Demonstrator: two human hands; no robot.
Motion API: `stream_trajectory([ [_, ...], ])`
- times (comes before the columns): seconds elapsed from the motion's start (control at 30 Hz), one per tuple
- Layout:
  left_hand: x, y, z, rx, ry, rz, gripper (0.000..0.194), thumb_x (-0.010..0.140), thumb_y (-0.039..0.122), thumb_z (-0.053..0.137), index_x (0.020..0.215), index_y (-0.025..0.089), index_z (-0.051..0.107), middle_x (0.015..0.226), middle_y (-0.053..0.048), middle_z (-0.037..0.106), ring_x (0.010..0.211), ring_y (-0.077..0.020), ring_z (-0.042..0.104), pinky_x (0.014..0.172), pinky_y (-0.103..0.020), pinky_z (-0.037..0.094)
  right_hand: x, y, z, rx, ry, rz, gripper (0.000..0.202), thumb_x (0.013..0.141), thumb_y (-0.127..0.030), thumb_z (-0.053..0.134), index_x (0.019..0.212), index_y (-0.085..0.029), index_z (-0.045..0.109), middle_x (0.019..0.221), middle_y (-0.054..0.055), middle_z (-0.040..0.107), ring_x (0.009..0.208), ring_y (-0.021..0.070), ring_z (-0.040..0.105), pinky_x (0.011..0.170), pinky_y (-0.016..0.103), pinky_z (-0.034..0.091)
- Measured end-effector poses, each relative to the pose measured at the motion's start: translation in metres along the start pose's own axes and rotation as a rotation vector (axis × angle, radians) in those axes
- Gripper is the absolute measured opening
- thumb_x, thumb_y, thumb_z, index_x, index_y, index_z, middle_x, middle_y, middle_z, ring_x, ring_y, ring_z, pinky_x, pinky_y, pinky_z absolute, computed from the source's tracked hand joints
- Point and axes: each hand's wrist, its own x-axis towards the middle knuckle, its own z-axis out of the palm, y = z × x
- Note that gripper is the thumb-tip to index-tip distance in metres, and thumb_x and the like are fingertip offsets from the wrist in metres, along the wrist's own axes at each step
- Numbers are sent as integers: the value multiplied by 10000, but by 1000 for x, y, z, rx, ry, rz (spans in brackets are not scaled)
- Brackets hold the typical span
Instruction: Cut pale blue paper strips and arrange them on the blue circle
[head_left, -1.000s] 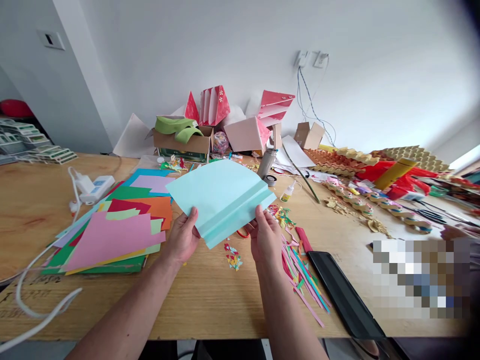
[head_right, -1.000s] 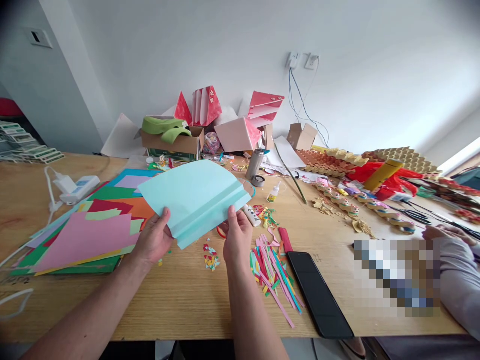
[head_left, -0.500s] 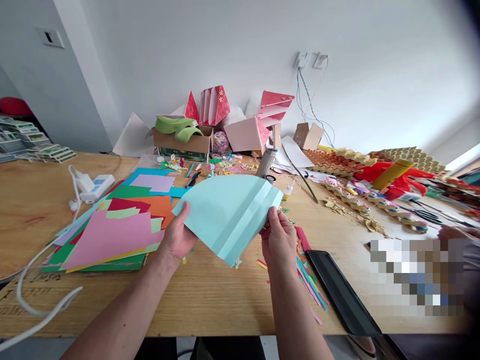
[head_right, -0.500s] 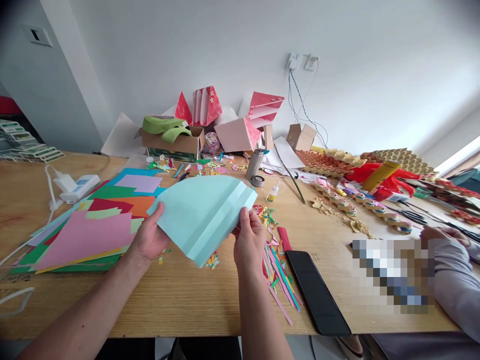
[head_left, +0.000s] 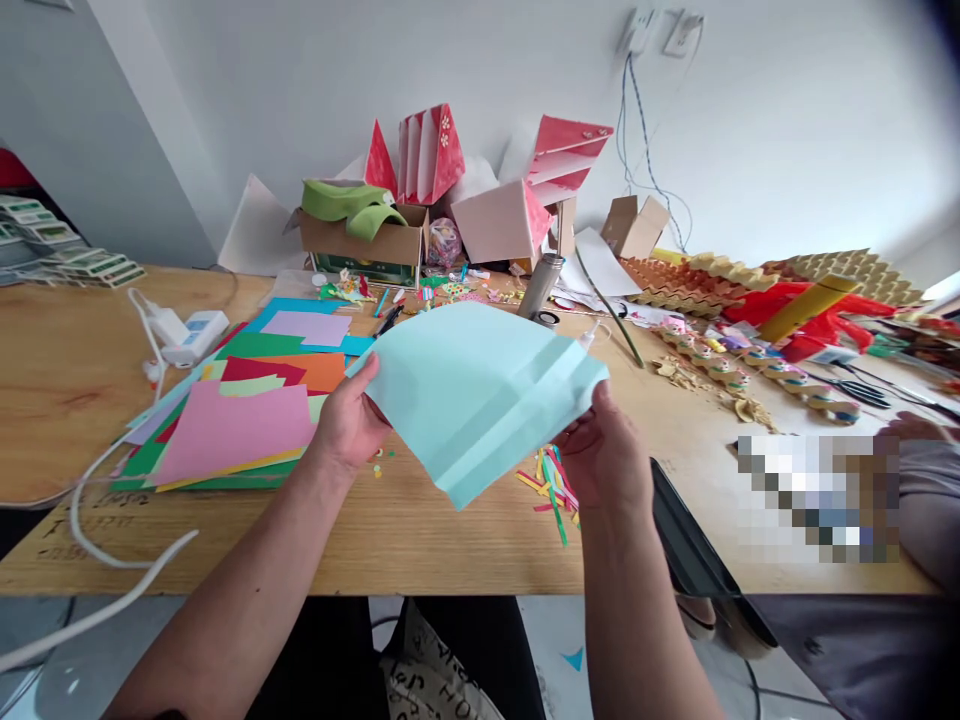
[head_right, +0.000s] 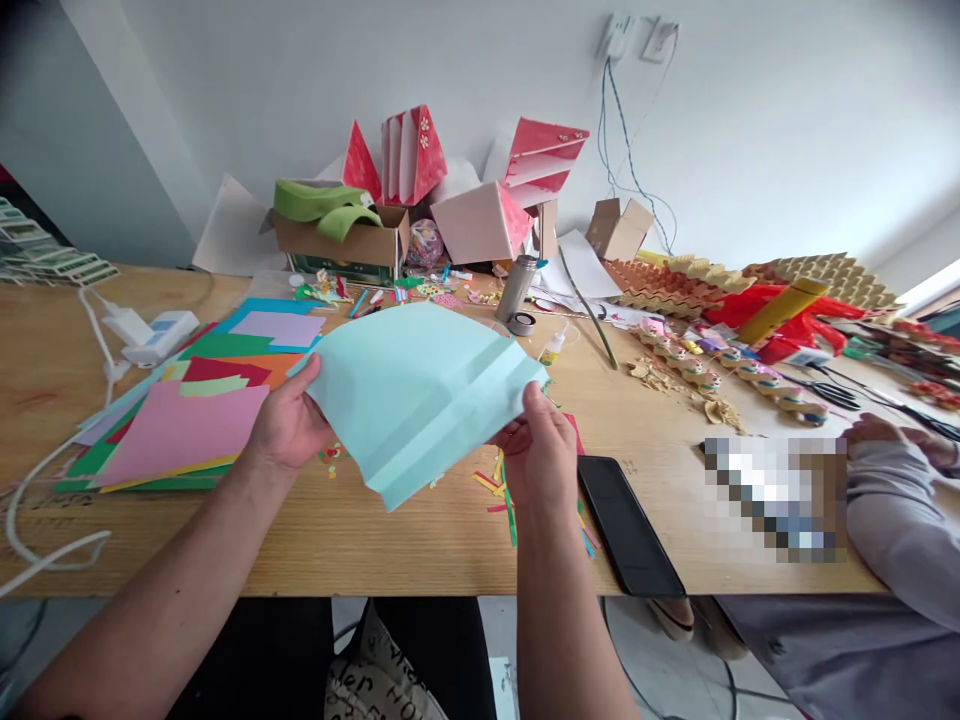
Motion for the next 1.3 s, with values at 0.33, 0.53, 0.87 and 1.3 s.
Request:
stream_trajectory([
  [0.33,-19,11,-8,276,11,-61,181,695,245,757,833,131,734,796,-99,764,763,-294,723,725,-401,577,-21,-28,-51,-435,-250,291,340,560,-365,881,788,-157,740,623,31,655,477,131,551,396,240,451],
  [0.53,-43,3,-37,401,-34,-213,216,730,334,770,746,126,711,680,-85,719,576,-197,667,526,-263,513,-63,-7,-62,-609,-331,392,352,607,-456,840,702,-173,654,528,-49,488,437,93,431,342,208,398],
  [0.87,-88,1,-45,389,-287,-86,906,760,256,767,1491,411,255,1317,-113,599,1184,-275,594,900,-354,518,-75,17,-85,-597,-151,341,424,676,-576,756,765,-208,566,599,-57,458,513,98,393,422,198,341],
  [1.3,-72,-5,-45,466,-303,-181,749,672,110,795,1347,318,546,1394,-99,553,1008,-233,678,845,-329,562,-33,46,-72,-769,-122,195,356,670,-535,682,786,-215,576,529,-54,537,451,119,388,443,235,242],
])
